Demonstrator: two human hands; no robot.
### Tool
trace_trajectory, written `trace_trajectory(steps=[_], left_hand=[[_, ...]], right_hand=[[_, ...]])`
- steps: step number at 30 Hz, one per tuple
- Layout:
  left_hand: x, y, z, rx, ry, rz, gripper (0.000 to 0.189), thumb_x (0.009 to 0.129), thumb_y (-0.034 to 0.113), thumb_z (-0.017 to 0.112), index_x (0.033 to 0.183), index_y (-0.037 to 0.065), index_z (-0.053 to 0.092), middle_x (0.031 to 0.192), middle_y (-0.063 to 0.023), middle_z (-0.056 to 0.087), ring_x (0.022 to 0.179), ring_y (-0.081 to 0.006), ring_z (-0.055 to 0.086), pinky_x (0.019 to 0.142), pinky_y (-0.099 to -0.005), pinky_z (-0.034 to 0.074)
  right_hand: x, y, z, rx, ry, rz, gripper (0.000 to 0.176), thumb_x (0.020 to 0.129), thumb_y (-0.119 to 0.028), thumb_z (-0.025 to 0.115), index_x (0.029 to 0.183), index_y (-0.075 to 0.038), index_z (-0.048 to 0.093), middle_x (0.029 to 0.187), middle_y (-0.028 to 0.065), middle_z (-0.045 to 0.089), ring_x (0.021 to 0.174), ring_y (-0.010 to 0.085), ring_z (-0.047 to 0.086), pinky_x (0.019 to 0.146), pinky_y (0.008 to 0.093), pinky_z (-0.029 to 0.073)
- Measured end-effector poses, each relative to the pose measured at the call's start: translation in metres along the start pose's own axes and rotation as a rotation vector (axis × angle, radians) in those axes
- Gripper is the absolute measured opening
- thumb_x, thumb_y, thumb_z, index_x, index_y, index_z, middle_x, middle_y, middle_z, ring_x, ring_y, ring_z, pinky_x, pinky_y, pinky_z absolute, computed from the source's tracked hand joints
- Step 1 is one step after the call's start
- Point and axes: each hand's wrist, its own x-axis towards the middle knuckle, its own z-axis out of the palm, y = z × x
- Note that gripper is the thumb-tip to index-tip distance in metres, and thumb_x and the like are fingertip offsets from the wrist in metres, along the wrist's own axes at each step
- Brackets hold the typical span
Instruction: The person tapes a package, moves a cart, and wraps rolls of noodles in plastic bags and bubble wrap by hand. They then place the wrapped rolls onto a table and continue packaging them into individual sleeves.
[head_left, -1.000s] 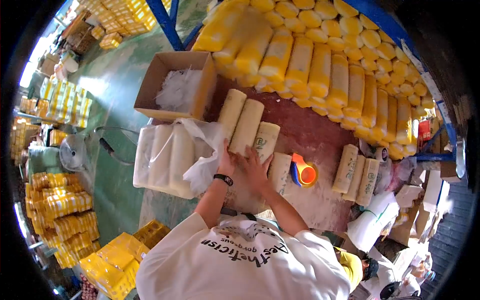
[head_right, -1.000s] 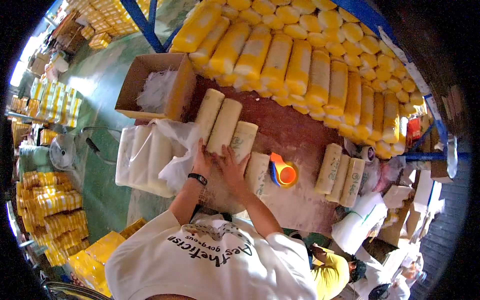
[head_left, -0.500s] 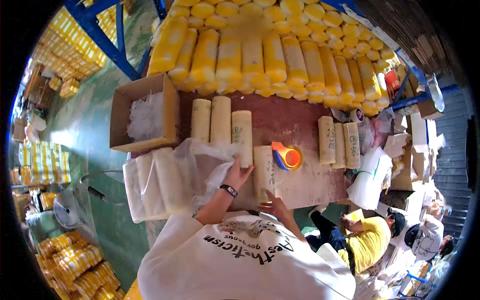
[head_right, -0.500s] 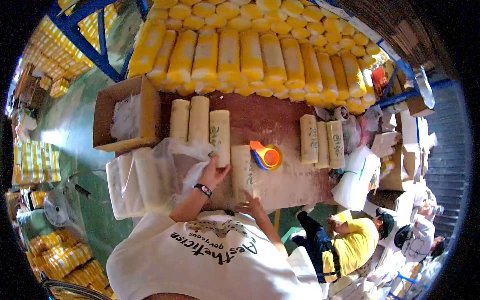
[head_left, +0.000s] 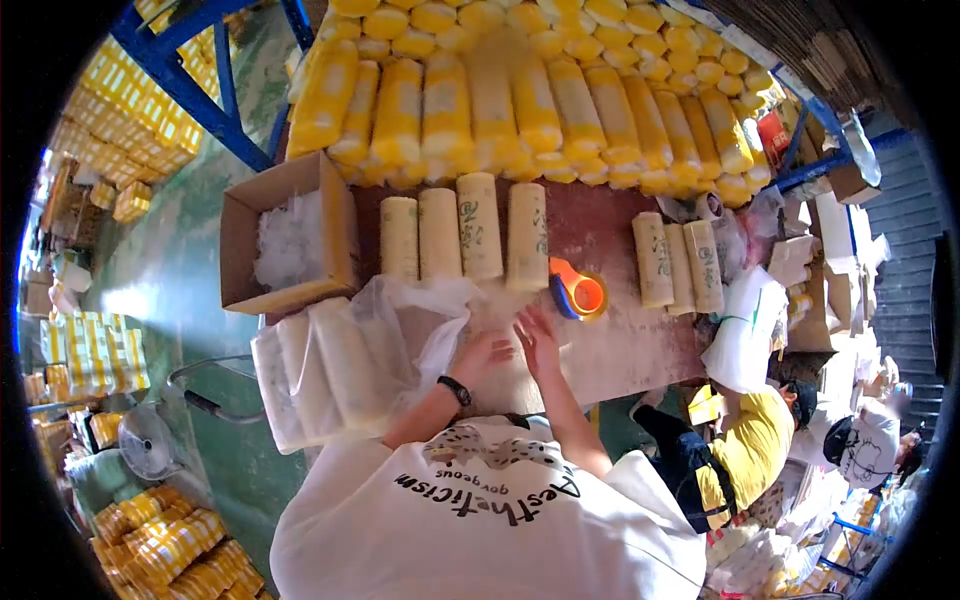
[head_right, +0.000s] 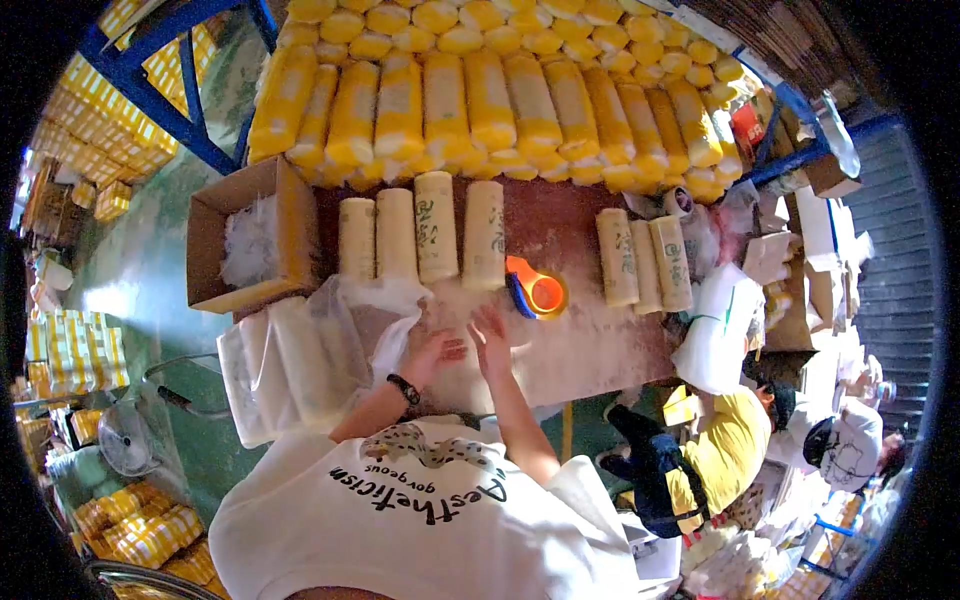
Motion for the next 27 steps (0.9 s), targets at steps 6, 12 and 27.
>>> trace_trajectory(steps=[6,12,27], left_hand=[[0.074,-0.003,0.033,0.428,-0.302,0.336,0.023,0.089,0.018,0.051,0.101,-0.001,0.056,0.097,-0.0122,0.060,0.093,-0.0231,0.059,0.086,-0.0351,0.049],[0.190,0.002,0.035,-0.150,-0.059,0.105,0.020,0.089,0.018,0.053,0.104,0.005,0.054,0.102,-0.0077,0.057,0.095,-0.0213,0.057,0.087,-0.0365,0.048],[0.001,-0.117,0.089,0.206,0.284,0.302,0.024,0.090,0.022,0.053,0.108,0.007,0.054,0.101,-0.0065,0.060,0.094,-0.0199,0.058,0.084,-0.0309,0.046]], right_hand=[[-0.045,-0.036,-0.085,-0.186,0.115,0.310,0.024,0.085,-0.009,0.052,0.106,0.000,0.057,0.101,0.0140,0.064,0.094,0.0247,0.062,0.085,0.0371,0.050],[-0.048,-0.121,-0.171,-0.075,0.114,0.180,0.018,0.085,-0.013,0.054,0.099,-0.003,0.060,0.093,0.0130,0.065,0.078,0.0241,0.063,0.073,0.0333,0.053],[0.037,-0.408,-0.367,-2.375,0.928,0.093,0.092,0.069,-0.040,0.071,0.142,-0.011,0.023,0.137,0.0246,0.033,0.125,0.0411,0.034,0.087,0.0683,0.035]])
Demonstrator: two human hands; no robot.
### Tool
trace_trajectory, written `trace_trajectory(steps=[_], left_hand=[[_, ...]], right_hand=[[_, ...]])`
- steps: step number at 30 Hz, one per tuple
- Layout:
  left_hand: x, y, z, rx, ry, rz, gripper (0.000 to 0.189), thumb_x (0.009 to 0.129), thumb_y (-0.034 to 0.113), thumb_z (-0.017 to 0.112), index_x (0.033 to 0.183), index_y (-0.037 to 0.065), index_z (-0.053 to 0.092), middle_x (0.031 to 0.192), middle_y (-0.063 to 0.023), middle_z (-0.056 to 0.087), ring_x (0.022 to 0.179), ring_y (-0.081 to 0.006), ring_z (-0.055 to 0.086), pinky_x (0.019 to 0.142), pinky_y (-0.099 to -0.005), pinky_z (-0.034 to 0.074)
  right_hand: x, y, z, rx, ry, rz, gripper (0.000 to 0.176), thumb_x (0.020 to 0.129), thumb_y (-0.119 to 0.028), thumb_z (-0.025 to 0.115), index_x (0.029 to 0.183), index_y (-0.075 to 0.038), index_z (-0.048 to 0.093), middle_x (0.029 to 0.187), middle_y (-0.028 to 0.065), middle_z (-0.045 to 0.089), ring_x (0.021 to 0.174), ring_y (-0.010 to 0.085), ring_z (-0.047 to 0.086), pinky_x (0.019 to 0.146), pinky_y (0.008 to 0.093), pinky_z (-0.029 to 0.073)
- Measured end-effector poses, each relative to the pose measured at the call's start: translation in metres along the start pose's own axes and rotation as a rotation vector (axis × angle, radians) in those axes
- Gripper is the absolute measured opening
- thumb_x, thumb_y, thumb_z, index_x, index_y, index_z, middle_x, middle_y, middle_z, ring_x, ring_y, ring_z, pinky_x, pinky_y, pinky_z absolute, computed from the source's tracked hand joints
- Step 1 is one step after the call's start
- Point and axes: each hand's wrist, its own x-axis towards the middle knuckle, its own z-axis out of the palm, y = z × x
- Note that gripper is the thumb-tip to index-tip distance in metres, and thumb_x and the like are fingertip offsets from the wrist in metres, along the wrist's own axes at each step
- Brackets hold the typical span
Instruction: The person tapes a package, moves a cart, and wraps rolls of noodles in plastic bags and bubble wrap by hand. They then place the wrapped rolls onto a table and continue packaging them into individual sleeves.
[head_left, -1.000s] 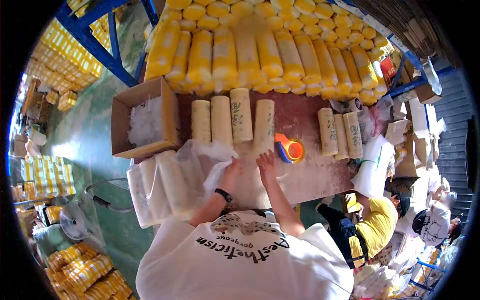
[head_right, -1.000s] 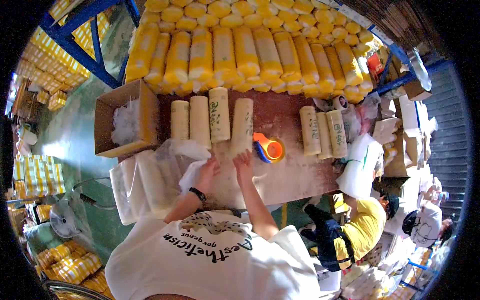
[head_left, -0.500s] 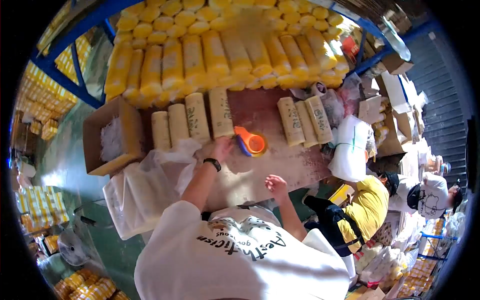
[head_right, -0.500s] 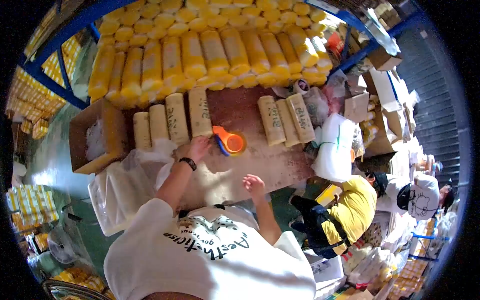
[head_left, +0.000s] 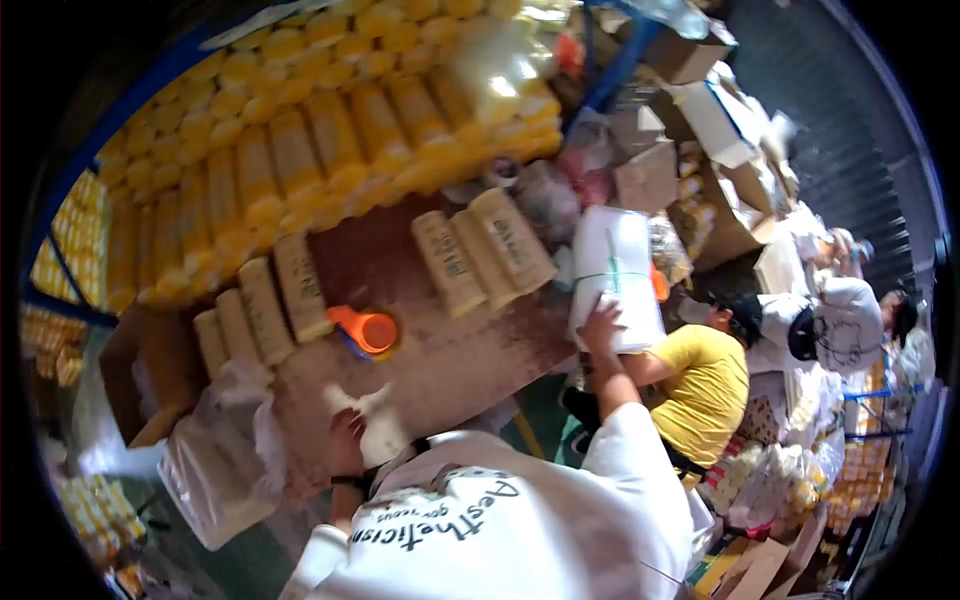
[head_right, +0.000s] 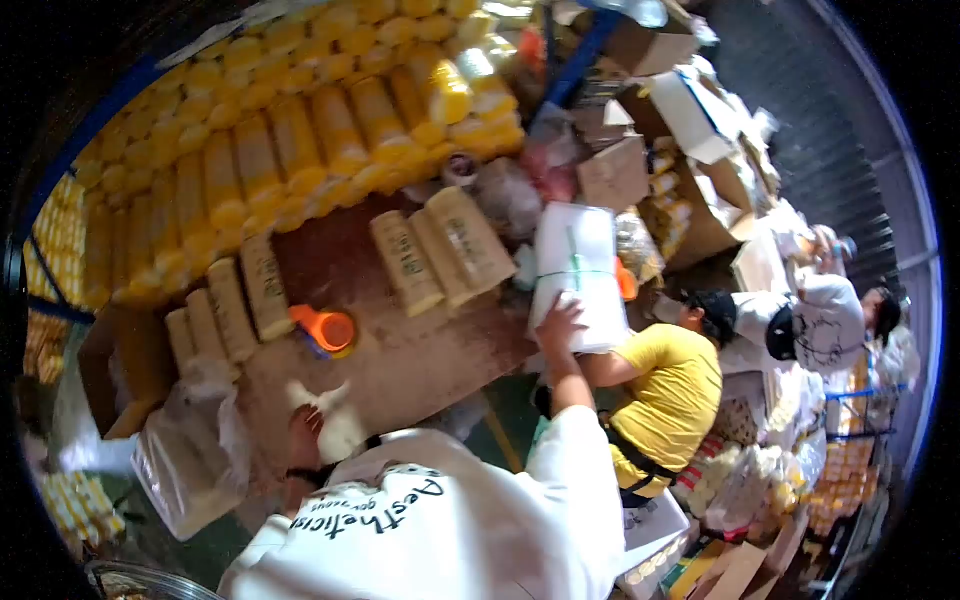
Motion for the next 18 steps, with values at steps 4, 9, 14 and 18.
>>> trace_trajectory(steps=[4,9,14,18], left_hand=[[-0.018,0.023,0.056,0.049,-0.146,0.034,0.024,0.089,0.019,0.052,0.110,0.006,0.053,0.103,-0.0066,0.058,0.093,-0.0181,0.059,0.081,-0.0295,0.047],[0.004,0.047,0.097,0.298,-0.344,0.134,0.020,0.092,0.018,0.050,0.106,0.005,0.055,0.100,-0.0047,0.057,0.089,-0.0148,0.057,0.080,-0.0284,0.046],[-0.017,0.104,0.160,0.371,-0.488,0.323,0.049,0.087,0.021,0.060,0.130,0.008,0.040,0.122,-0.0070,0.048,0.108,-0.0168,0.048,0.092,-0.0323,0.040],[-0.063,0.170,0.197,0.342,-0.808,0.695,0.099,0.074,0.037,0.074,0.146,0.011,0.011,0.143,-0.0108,0.026,0.130,-0.0231,0.029,0.104,-0.0418,0.028]], right_hand=[[0.044,0.037,-0.010,0.167,0.185,-0.059,0.049,0.068,-0.016,0.064,0.114,-0.011,0.047,0.097,0.0142,0.054,0.092,0.0352,0.055,0.072,0.0474,0.049],[0.019,0.100,-0.156,0.550,0.644,-0.028,0.038,0.062,-0.008,0.057,0.100,-0.008,0.058,0.090,0.0173,0.061,0.085,0.0367,0.057,0.072,0.0441,0.048],[-0.105,0.075,-0.269,1.116,0.648,-0.221,0.043,0.063,-0.006,0.062,0.106,-0.003,0.058,0.088,0.0195,0.063,0.083,0.0323,0.062,0.073,0.0360,0.049],[-0.173,0.008,-0.282,1.398,0.513,-0.528,0.050,0.066,-0.015,0.070,0.111,-0.001,0.054,0.103,0.0133,0.059,0.092,0.0235,0.058,0.079,0.0339,0.045]])
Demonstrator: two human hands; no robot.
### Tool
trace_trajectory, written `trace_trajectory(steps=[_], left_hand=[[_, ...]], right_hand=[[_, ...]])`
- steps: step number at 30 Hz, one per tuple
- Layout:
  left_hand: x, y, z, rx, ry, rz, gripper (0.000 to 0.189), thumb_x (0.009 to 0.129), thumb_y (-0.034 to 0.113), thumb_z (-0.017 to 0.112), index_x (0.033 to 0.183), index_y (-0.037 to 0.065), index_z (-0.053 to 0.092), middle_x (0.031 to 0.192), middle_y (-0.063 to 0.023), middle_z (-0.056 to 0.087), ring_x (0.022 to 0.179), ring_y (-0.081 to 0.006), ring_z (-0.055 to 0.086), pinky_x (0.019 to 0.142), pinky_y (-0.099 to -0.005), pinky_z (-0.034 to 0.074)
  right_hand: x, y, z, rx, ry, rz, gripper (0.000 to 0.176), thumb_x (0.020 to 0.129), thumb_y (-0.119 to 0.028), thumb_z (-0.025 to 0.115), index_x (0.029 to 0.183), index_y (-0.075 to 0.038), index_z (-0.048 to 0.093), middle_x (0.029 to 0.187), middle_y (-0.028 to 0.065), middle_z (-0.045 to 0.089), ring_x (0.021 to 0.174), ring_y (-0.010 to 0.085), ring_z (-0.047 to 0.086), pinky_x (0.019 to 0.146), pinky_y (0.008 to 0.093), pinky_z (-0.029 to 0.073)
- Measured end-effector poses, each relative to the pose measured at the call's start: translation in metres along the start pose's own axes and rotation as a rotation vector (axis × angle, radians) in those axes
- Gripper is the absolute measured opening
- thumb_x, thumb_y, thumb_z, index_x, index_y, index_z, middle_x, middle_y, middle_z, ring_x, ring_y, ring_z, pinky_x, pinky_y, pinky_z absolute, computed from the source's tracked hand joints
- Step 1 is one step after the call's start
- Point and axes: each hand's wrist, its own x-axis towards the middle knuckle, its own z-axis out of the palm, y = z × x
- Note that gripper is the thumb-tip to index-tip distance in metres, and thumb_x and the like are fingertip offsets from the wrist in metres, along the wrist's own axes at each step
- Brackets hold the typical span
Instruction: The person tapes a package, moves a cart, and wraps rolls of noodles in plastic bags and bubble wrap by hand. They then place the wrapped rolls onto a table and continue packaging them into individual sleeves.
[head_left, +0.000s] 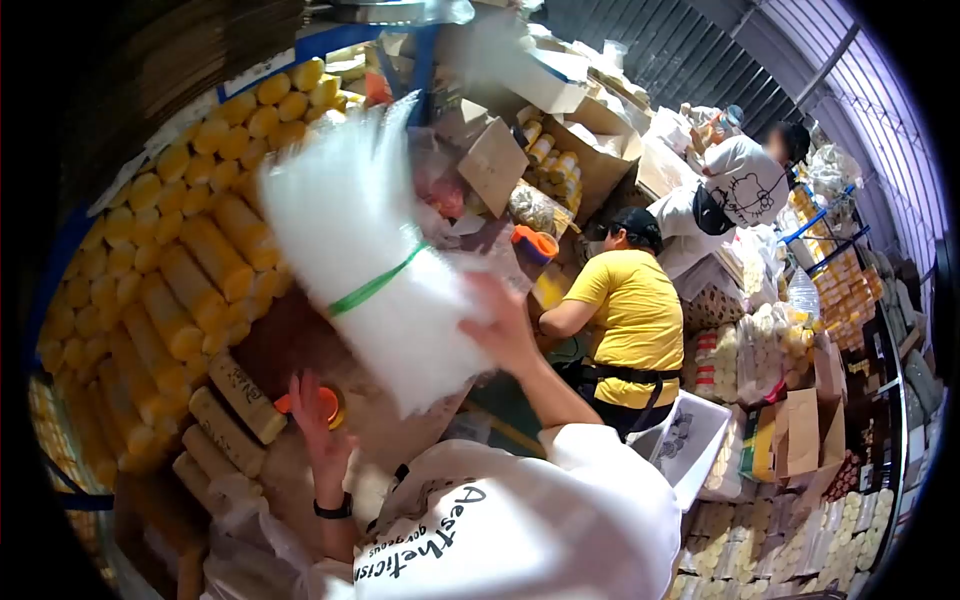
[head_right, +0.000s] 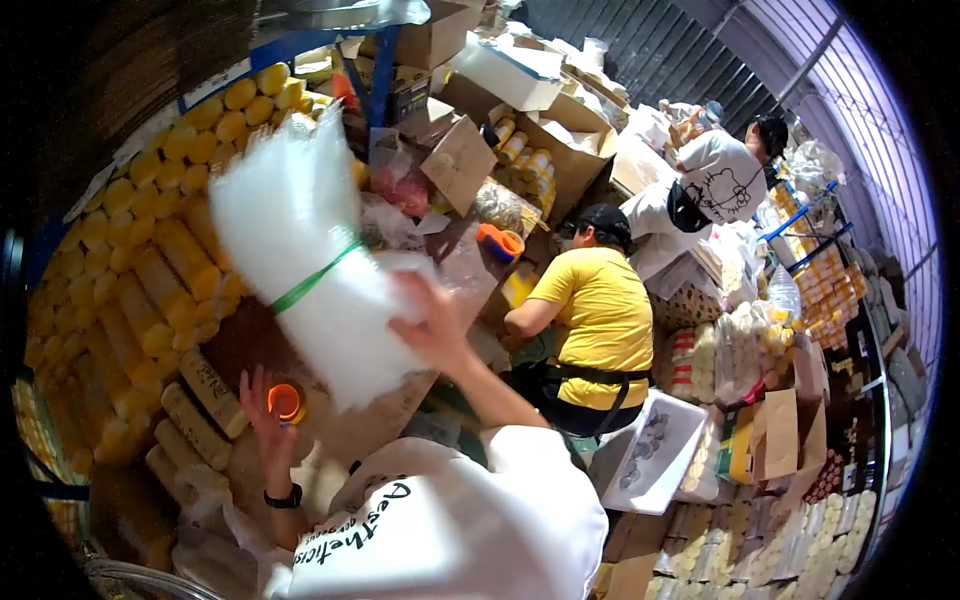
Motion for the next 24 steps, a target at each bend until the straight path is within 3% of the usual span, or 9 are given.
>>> trace_trajectory(steps=[1,2,4,6,11,14,16,20,24], left_hand=[[-0.009,0.009,-0.006,0.068,0.012,0.033,0.105,0.071,0.039,0.075,0.146,0.010,0.008,0.145,-0.0115,0.023,0.131,-0.0241,0.026,0.105,-0.0430,0.026],[-0.018,0.016,-0.013,0.138,0.025,0.069,0.110,0.068,0.040,0.077,0.146,0.010,0.005,0.146,-0.0122,0.020,0.133,-0.0250,0.024,0.106,-0.0442,0.025],[-0.031,0.041,-0.021,0.205,0.129,0.078,0.114,0.067,0.040,0.077,0.146,0.008,0.001,0.148,-0.0150,0.012,0.134,-0.0278,0.021,0.107,-0.0445,0.024],[-0.062,0.025,-0.064,0.389,0.289,0.098,0.111,0.068,0.041,0.075,0.146,0.009,0.004,0.147,-0.0153,0.017,0.131,-0.0293,0.026,0.105,-0.0432,0.026],[-0.147,0.020,-0.123,-0.217,0.478,-0.145,0.079,0.084,0.030,0.059,0.145,0.007,0.014,0.143,-0.0159,0.027,0.128,-0.0286,0.031,0.104,-0.0405,0.028],[-0.200,-0.079,-0.203,-0.298,0.672,-0.350,0.068,0.089,0.036,0.048,0.142,0.002,0.023,0.138,-0.0172,0.034,0.121,-0.0280,0.039,0.097,-0.0405,0.037],[-0.235,-0.133,-0.254,0.217,0.623,-0.357,0.059,0.089,0.028,0.052,0.137,0.001,0.031,0.136,-0.0181,0.036,0.121,-0.0289,0.039,0.099,-0.0413,0.035],[-0.202,-0.086,-0.226,0.305,0.713,-0.508,0.062,0.086,0.031,0.058,0.133,-0.002,0.035,0.136,-0.0181,0.037,0.119,-0.0293,0.041,0.099,-0.0396,0.035],[-0.196,-0.080,-0.179,1.217,0.470,-0.469,0.070,0.081,0.034,0.066,0.133,-0.001,0.035,0.134,-0.0190,0.038,0.121,-0.0335,0.038,0.101,-0.0417,0.033]], right_hand=[[-0.010,-0.014,0.025,-0.021,-0.048,-0.058,0.054,0.067,-0.022,0.072,0.112,-0.001,0.053,0.106,0.0129,0.057,0.095,0.0234,0.057,0.081,0.0346,0.044],[-0.016,-0.025,0.051,0.353,-0.177,0.007,0.055,0.068,-0.024,0.070,0.115,-0.003,0.051,0.105,0.0115,0.058,0.100,0.0217,0.055,0.084,0.0340,0.043],[-0.044,-0.057,0.108,0.505,-0.289,0.104,0.052,0.068,-0.017,0.067,0.116,-0.003,0.051,0.105,0.0104,0.057,0.099,0.0184,0.054,0.085,0.0321,0.043],[-0.066,-0.086,0.151,0.560,-0.293,-0.044,0.052,0.066,-0.012,0.063,0.115,0.001,0.050,0.105,0.0131,0.055,0.099,0.0217,0.055,0.084,0.0323,0.044],[-0.107,-0.135,0.209,0.569,-0.527,-0.221,0.055,0.073,-0.021,0.065,0.120,0.001,0.049,0.111,0.0182,0.051,0.107,0.0320,0.048,0.092,0.0382,0.039],[-0.153,-0.124,0.262,0.549,-0.810,-0.157,0.060,0.075,-0.028,0.068,0.125,-0.002,0.047,0.119,0.0180,0.046,0.114,0.0317,0.043,0.096,0.0394,0.037],[-0.183,-0.102,0.292,0.440,-1.011,-0.011,0.060,0.077,-0.030,0.067,0.127,-0.004,0.045,0.127,0.0174,0.039,0.118,0.0333,0.039,0.101,0.0386,0.034],[-0.223,-0.037,0.318,0.000,-0.748,-0.008,0.060,0.075,-0.030,0.066,0.127,-0.008,0.046,0.134,0.0196,0.034,0.121,0.0378,0.037,0.100,0.0449,0.035],[-0.207,-0.014,0.292,-0.114,-0.593,0.381,0.061,0.072,-0.032,0.066,0.124,-0.007,0.047,0.132,0.0214,0.038,0.121,0.0386,0.038,0.097,0.0460,0.038]])
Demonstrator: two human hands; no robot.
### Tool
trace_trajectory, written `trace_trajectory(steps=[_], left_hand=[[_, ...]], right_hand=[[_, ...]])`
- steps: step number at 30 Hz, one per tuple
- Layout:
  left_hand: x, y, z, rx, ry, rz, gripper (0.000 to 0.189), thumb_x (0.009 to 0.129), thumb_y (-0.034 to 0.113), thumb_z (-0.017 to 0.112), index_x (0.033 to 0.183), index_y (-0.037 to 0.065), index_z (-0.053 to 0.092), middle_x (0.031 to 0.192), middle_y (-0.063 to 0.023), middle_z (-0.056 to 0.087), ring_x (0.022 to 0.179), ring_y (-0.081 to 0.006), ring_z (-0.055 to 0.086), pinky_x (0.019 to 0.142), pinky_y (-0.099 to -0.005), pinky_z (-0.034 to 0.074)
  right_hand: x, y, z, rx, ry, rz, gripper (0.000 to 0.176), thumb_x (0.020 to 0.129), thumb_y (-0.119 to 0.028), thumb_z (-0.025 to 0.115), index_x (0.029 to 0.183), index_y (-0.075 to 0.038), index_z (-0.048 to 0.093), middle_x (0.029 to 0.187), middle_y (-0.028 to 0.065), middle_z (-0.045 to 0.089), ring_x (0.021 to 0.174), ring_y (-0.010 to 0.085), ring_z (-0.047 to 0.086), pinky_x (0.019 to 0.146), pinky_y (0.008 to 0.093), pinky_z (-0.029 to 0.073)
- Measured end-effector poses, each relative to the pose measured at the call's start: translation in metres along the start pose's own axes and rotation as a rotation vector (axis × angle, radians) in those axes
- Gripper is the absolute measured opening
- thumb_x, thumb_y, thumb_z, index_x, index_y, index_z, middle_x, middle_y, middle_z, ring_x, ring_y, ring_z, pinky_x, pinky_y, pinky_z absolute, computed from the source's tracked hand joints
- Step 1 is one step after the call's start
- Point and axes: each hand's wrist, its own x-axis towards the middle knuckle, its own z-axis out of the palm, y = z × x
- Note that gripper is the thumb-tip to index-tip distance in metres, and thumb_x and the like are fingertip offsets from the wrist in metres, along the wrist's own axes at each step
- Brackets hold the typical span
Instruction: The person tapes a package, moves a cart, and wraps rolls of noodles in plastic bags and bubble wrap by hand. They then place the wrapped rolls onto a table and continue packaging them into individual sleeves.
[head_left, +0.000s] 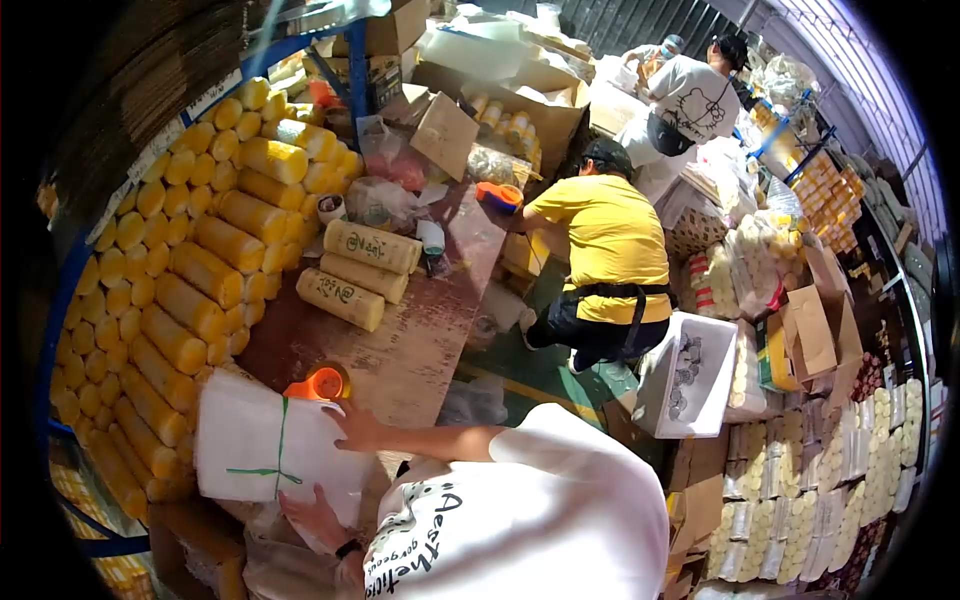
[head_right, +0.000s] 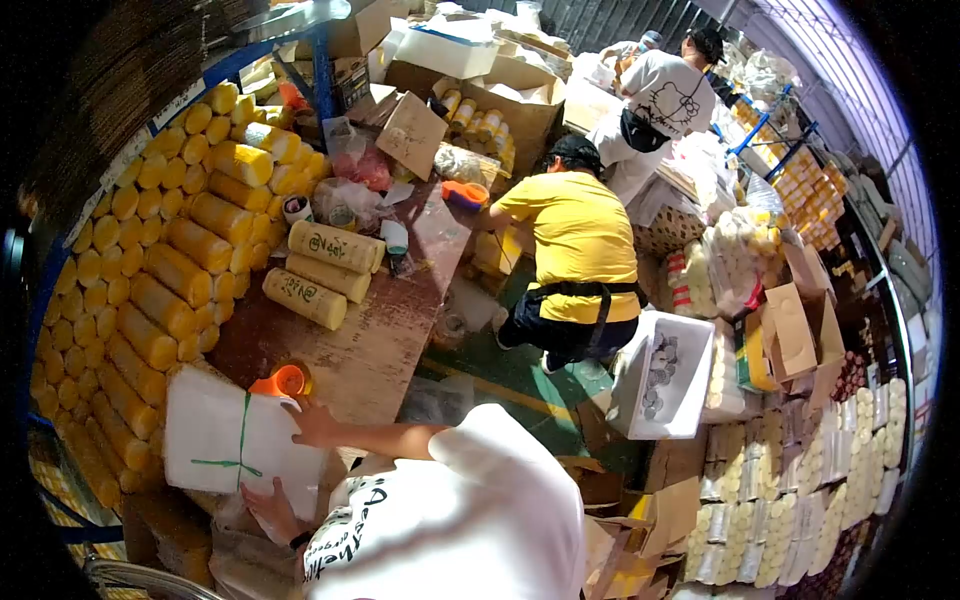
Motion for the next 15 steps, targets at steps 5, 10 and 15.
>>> trace_trajectory(steps=[5,10,15], left_hand=[[-0.008,0.052,-0.010,0.392,-0.036,-0.216,0.082,0.077,0.039,0.069,0.137,0.001,0.028,0.133,-0.0198,0.038,0.124,-0.0362,0.035,0.104,-0.0461,0.029],[-0.008,0.061,0.018,-0.052,-0.007,0.282,0.090,0.070,0.032,0.075,0.139,0.003,0.026,0.135,-0.0196,0.037,0.125,-0.0385,0.033,0.105,-0.0476,0.027],[-0.003,0.072,0.017,-0.265,-0.084,0.288,0.084,0.068,0.020,0.078,0.136,0.003,0.033,0.133,-0.0213,0.037,0.123,-0.0370,0.036,0.103,-0.0448,0.032]], right_hand=[[0.027,0.035,0.027,0.237,-0.109,-0.081,0.062,0.070,-0.037,0.070,0.119,-0.005,0.049,0.112,0.0208,0.054,0.107,0.0325,0.051,0.084,0.0412,0.046],[0.016,-0.005,0.028,0.587,-0.183,-0.006,0.049,0.075,-0.036,0.069,0.109,-0.004,0.055,0.087,0.0131,0.061,0.081,0.0237,0.059,0.072,0.0321,0.048],[0.022,0.008,0.044,0.717,-0.284,0.035,0.037,0.081,-0.038,0.062,0.102,-0.007,0.059,0.087,0.0067,0.062,0.080,0.0174,0.059,0.066,0.0301,0.049]])
